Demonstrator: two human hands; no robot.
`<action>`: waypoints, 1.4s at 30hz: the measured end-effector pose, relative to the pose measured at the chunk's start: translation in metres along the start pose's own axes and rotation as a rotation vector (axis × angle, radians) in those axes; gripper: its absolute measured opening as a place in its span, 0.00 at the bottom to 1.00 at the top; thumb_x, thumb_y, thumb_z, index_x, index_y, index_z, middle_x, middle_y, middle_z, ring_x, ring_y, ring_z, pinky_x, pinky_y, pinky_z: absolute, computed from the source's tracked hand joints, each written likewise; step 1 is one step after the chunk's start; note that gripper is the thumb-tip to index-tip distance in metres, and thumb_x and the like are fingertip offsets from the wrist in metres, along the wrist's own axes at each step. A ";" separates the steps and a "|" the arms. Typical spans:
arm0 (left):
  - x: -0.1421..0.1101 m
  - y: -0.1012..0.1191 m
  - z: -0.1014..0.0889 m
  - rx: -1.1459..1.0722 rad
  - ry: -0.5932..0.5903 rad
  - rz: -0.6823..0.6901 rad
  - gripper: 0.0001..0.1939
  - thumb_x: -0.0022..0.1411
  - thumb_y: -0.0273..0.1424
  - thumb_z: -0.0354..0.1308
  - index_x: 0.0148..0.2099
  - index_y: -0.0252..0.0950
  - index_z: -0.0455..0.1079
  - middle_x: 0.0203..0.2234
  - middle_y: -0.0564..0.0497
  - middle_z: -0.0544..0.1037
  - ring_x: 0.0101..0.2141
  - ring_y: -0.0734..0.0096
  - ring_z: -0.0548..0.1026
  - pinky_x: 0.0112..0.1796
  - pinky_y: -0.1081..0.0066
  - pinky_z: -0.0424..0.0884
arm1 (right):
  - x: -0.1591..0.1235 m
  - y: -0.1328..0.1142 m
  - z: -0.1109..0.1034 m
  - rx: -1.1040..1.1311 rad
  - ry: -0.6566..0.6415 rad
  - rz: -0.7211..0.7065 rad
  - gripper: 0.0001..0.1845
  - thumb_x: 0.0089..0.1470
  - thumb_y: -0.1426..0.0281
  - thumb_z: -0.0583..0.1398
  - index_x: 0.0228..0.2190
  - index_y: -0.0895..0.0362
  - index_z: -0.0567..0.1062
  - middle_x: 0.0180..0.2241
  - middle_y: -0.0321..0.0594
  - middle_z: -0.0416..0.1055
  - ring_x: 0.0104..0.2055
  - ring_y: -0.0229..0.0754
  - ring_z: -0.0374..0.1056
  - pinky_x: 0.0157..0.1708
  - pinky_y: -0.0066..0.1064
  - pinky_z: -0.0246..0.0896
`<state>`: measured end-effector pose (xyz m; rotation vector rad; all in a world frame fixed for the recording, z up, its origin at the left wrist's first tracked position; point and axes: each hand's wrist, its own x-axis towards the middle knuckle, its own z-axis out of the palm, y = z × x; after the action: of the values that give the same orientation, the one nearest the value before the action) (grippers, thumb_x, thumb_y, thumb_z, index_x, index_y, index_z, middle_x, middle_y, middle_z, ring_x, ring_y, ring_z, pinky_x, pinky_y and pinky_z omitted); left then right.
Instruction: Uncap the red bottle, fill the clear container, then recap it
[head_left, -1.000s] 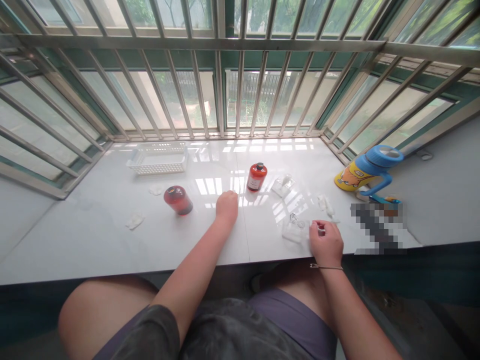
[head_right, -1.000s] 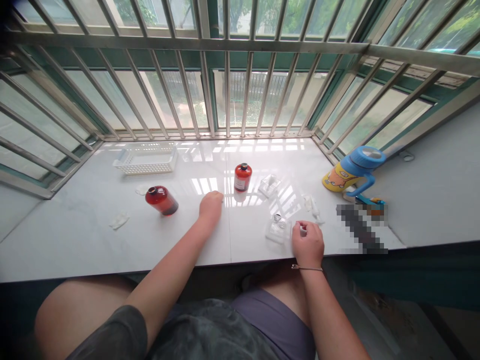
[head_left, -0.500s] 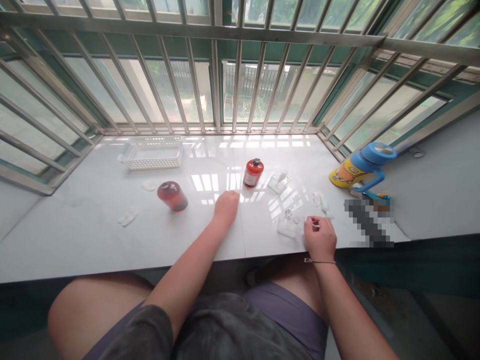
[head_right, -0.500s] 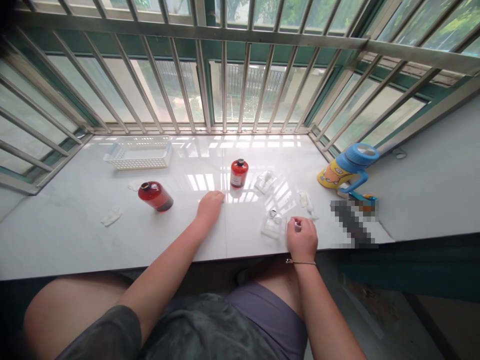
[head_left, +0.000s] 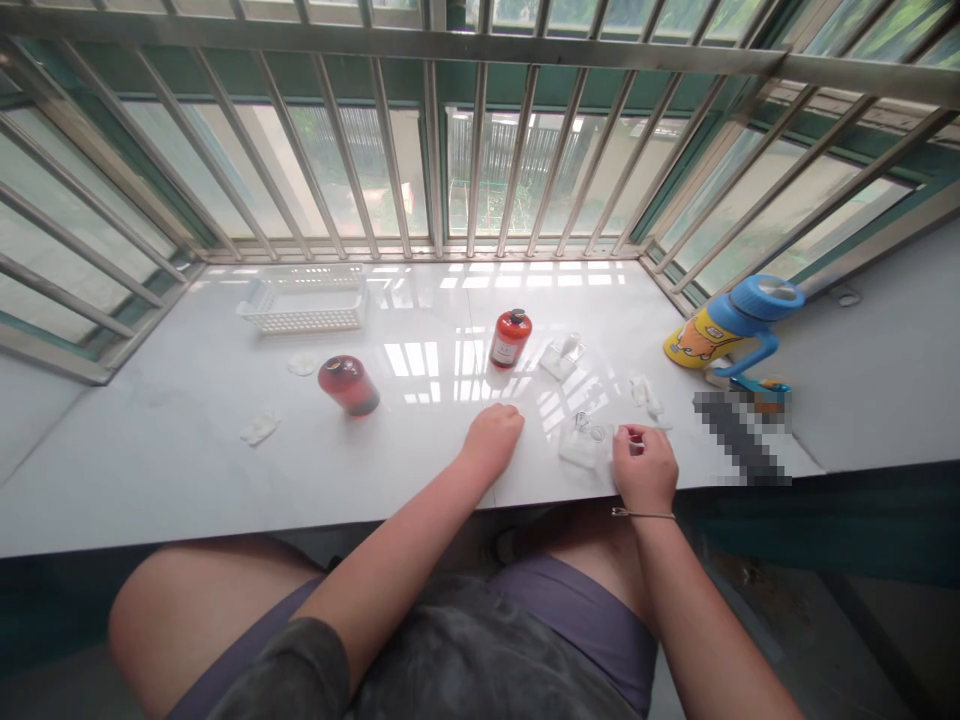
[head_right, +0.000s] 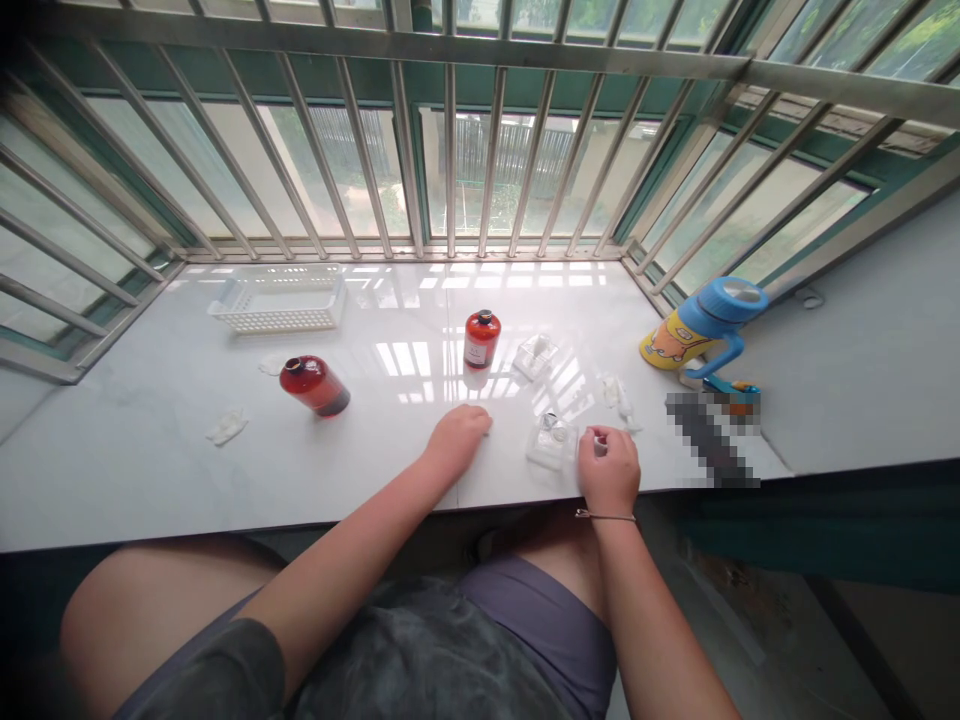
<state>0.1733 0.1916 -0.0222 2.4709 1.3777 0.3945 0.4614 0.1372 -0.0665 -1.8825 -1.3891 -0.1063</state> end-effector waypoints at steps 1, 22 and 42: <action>-0.005 0.012 0.005 -0.014 -0.017 0.046 0.10 0.72 0.23 0.57 0.39 0.38 0.78 0.40 0.47 0.82 0.45 0.62 0.77 0.50 0.66 0.74 | 0.000 0.000 0.000 -0.001 0.001 -0.002 0.14 0.64 0.59 0.58 0.37 0.55 0.77 0.37 0.44 0.74 0.37 0.47 0.69 0.41 0.39 0.66; -0.085 -0.058 -0.024 0.032 0.206 -0.253 0.14 0.71 0.19 0.52 0.49 0.37 0.78 0.49 0.41 0.83 0.50 0.52 0.78 0.53 0.56 0.77 | 0.000 0.001 0.001 -0.007 -0.004 0.017 0.14 0.65 0.58 0.58 0.37 0.56 0.77 0.37 0.44 0.74 0.36 0.47 0.69 0.42 0.39 0.66; -0.217 -0.094 -0.048 0.064 0.241 -0.215 0.16 0.74 0.25 0.51 0.54 0.41 0.78 0.51 0.44 0.84 0.51 0.56 0.81 0.57 0.57 0.78 | 0.000 0.001 0.000 -0.049 -0.030 0.002 0.14 0.63 0.59 0.59 0.37 0.56 0.78 0.37 0.44 0.74 0.37 0.47 0.68 0.43 0.40 0.65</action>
<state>-0.0274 0.0585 -0.0341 2.3510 1.7568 0.6227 0.4623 0.1368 -0.0676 -1.9329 -1.4166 -0.1126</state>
